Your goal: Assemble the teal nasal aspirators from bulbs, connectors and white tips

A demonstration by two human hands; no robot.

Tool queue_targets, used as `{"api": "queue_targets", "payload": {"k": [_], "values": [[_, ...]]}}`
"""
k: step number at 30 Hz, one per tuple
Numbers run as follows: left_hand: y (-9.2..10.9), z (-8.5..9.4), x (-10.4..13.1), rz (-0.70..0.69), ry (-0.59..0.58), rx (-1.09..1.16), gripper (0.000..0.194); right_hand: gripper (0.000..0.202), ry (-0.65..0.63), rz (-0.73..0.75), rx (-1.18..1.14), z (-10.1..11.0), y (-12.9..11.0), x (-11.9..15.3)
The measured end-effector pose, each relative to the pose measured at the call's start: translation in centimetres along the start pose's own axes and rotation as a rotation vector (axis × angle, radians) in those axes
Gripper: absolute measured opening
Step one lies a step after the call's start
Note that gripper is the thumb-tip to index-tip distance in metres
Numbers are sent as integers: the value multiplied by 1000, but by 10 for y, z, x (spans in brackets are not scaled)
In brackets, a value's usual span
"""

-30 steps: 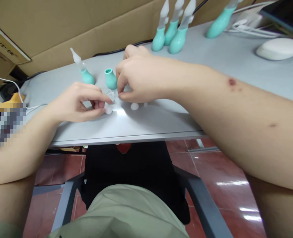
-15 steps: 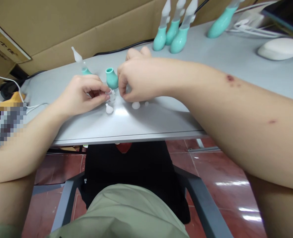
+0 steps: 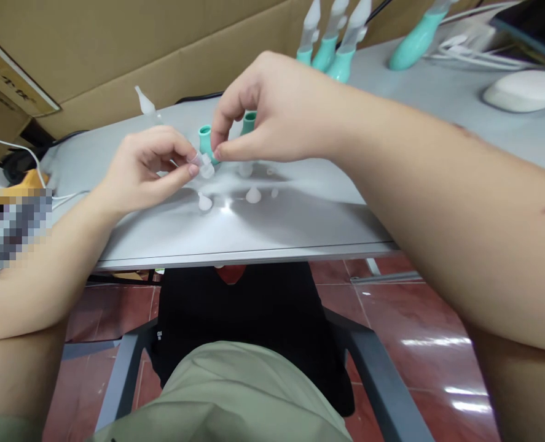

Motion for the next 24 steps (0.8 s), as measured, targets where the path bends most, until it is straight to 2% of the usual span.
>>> {"api": "queue_targets", "payload": {"k": [3, 5, 9, 13, 16, 19, 22, 24], "values": [[2, 3, -1, -16, 50, -2, 56, 4, 122, 4, 109, 6, -7, 4], [4, 5, -1, -31, 84, -43, 58, 6, 121, -8, 28, 4, -10, 6], [9, 6, -2, -54, 116, -100, 47, 7, 99, 5, -123, -1, -16, 9], [17, 7, -1, -121, 143, -72, 38, 2, 105, -32, -167, -1, -13, 10], [17, 7, -1, -91, 134, -101, 35, 7, 74, -16, -195, -4, -13, 10], [18, 8, -2, -70, 133, -140, 35, 10, 54, 19, -183, -5, -15, 8], [21, 10, -2, -144, 159, -103, 39, 1, 71, 66, -165, -4, -13, 5], [20, 9, -1, -190, 180, -70, 40, 5, 78, 134, -160, -4, -9, 1]]}}
Point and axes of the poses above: each hand's wrist, its own x-axis away from the middle knuckle, its own z-axis out of the back of the hand, y = z × x, the point moved 8 cm from there along -x, towards the middle knuckle, and after that the axes turned 4 degrees about -z, right-handed, at the moved point
